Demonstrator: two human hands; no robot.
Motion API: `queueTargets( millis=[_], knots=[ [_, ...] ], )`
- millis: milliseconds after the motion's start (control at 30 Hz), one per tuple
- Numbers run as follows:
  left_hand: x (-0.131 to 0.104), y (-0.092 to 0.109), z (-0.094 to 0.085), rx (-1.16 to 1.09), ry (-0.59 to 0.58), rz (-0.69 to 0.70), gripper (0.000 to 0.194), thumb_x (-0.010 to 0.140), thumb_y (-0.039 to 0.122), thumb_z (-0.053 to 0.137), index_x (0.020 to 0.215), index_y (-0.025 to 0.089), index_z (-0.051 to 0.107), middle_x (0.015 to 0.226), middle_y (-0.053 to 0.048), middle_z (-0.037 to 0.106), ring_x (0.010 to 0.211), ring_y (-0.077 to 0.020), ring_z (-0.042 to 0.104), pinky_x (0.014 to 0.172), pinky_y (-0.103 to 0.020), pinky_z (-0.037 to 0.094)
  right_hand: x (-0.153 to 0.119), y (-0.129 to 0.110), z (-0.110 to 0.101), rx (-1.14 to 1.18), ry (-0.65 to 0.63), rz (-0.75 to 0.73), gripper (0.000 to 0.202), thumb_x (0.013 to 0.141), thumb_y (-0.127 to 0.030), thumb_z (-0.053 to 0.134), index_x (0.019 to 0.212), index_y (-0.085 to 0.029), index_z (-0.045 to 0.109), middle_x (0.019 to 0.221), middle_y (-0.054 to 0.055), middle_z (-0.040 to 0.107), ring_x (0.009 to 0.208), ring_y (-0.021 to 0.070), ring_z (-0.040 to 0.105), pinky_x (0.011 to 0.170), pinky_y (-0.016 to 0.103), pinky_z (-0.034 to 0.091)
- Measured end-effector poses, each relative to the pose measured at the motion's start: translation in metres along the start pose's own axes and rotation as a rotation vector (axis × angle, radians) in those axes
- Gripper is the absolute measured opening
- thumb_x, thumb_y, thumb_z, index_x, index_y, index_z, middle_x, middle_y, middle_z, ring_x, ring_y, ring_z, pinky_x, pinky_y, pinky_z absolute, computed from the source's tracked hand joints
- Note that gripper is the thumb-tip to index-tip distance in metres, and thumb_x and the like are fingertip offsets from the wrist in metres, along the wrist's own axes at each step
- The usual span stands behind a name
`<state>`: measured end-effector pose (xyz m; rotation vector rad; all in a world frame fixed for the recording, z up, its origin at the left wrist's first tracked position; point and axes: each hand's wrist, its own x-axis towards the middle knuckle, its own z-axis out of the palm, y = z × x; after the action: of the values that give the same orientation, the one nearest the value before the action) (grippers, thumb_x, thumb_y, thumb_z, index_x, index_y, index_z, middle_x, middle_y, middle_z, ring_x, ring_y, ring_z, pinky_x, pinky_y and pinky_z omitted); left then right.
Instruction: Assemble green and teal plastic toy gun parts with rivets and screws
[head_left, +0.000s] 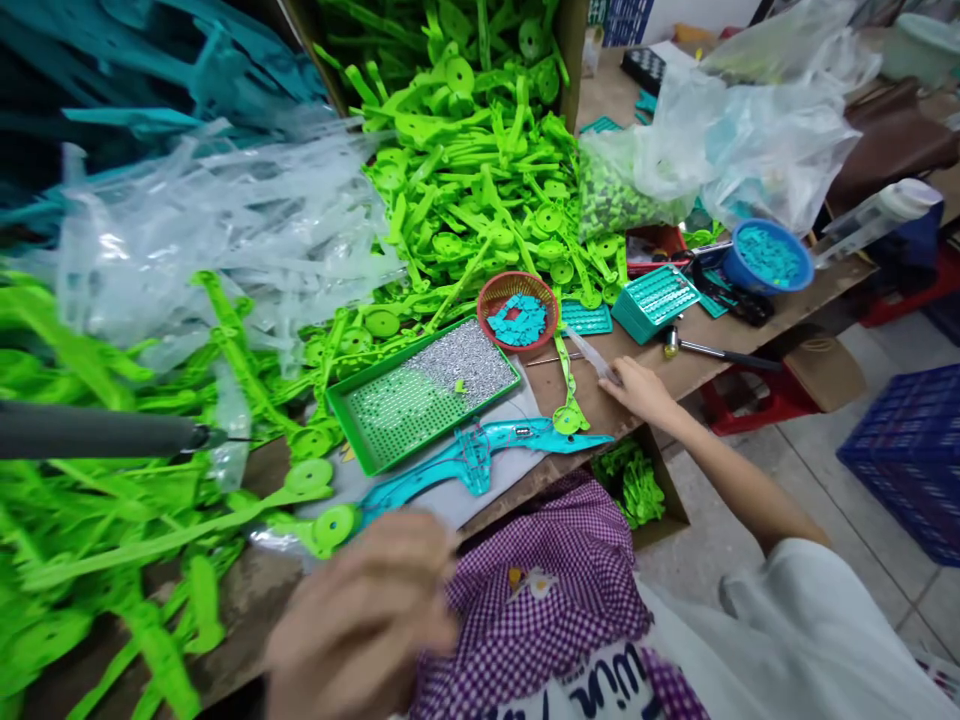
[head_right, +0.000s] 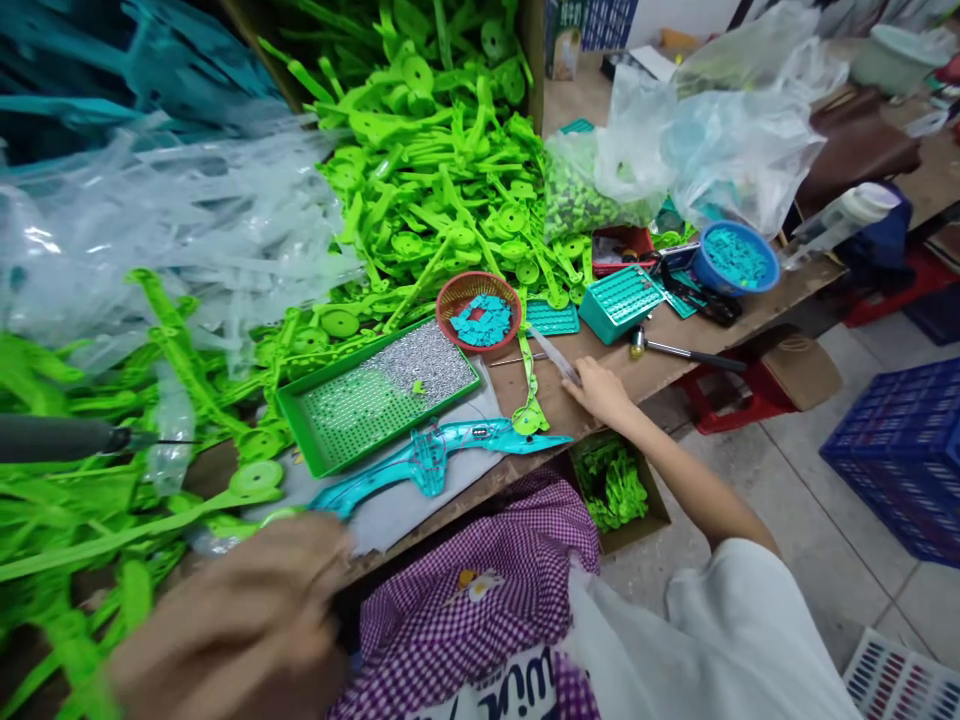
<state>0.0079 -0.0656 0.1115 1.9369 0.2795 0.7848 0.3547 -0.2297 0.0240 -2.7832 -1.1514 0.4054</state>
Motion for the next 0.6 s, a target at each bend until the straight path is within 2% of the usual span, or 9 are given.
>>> queueTargets(
  millis=[33,100,167,267,333,433,533,600],
  knots=[
    [0.02,-0.01,0.012,-0.008,-0.007,-0.003,0.007,0.084,0.033,0.069,0.086,0.027,0.066,0.085,-0.001,0.068,0.081,-0.0181,0.065,0.073,-0.036,0.057,0.002,0.001,-0.002,0.028,0.005,0.002,0.02,0.09,-0.034,0.053,0.096,-0.017,0.061,0.1,0.013,0.066,0.088,0.0247,0.062,0.07,0.03,0.041],
    [0.063,-0.03,0.039,-0.003,-0.036,-0.054,0.009,0.083,0.029,0.07,0.089,0.024,0.065,0.085,-0.001,0.068,0.08,-0.0164,0.065,0.072,-0.033,0.057,0.0,0.004,-0.005,0.158,0.053,0.011,0.02,0.088,-0.035,0.055,0.09,-0.016,0.061,0.089,0.01,0.067,0.083,0.0229,0.062,0.069,0.03,0.041],
    [0.1,-0.05,0.068,0.036,-0.103,-0.128,0.014,0.083,0.028,0.068,0.095,0.021,0.064,0.091,-0.003,0.068,0.078,-0.0146,0.065,0.072,-0.03,0.056,-0.009,0.007,-0.006,0.431,0.057,0.016,0.026,0.085,-0.041,0.057,0.089,-0.016,0.062,0.081,0.006,0.066,0.074,0.0196,0.06,0.066,0.029,0.041],
    [0.128,-0.08,0.105,0.085,-0.249,-0.179,0.014,0.084,0.022,0.064,0.098,0.019,0.064,0.097,-0.004,0.069,0.083,-0.0156,0.066,0.078,-0.032,0.055,-0.025,0.005,0.002,0.948,-0.09,0.041,0.04,0.077,-0.053,0.063,0.093,-0.017,0.063,0.079,0.003,0.067,0.065,0.0149,0.058,0.063,0.027,0.044],
    [0.125,-0.096,0.121,0.144,-0.363,-0.196,0.018,0.084,0.018,0.063,0.102,0.019,0.064,0.097,-0.004,0.07,0.087,-0.0176,0.066,0.081,-0.034,0.054,-0.032,-0.001,0.014,1.165,-0.169,0.098,0.044,0.069,-0.055,0.071,0.09,-0.017,0.064,0.077,0.002,0.067,0.064,0.013,0.058,0.062,0.026,0.045],
    [0.101,-0.114,0.131,0.248,-0.5,-0.184,0.027,0.083,0.017,0.064,0.11,0.02,0.062,0.102,-0.005,0.069,0.095,-0.021,0.065,0.085,-0.037,0.052,-0.035,-0.01,0.032,1.331,-0.201,0.171,0.047,0.061,-0.05,0.08,0.09,-0.018,0.062,0.074,-0.001,0.067,0.062,0.0114,0.059,0.061,0.025,0.048],
    [0.079,-0.121,0.13,0.311,-0.535,-0.154,0.031,0.085,0.019,0.063,0.116,0.022,0.06,0.109,-0.006,0.068,0.102,-0.0226,0.063,0.091,-0.04,0.05,-0.031,-0.015,0.042,1.429,-0.222,0.201,0.05,0.059,-0.049,0.083,0.093,-0.02,0.06,0.072,-0.003,0.067,0.059,0.0103,0.06,0.058,0.023,0.049],
    [0.073,-0.123,0.13,0.312,-0.534,-0.151,0.028,0.087,0.019,0.061,0.115,0.021,0.06,0.109,-0.006,0.068,0.103,-0.0226,0.063,0.092,-0.039,0.049,-0.028,-0.017,0.044,1.448,-0.226,0.219,0.05,0.058,-0.05,0.083,0.09,-0.02,0.059,0.066,-0.005,0.065,0.056,0.0093,0.059,0.056,0.022,0.049]
  ],
)
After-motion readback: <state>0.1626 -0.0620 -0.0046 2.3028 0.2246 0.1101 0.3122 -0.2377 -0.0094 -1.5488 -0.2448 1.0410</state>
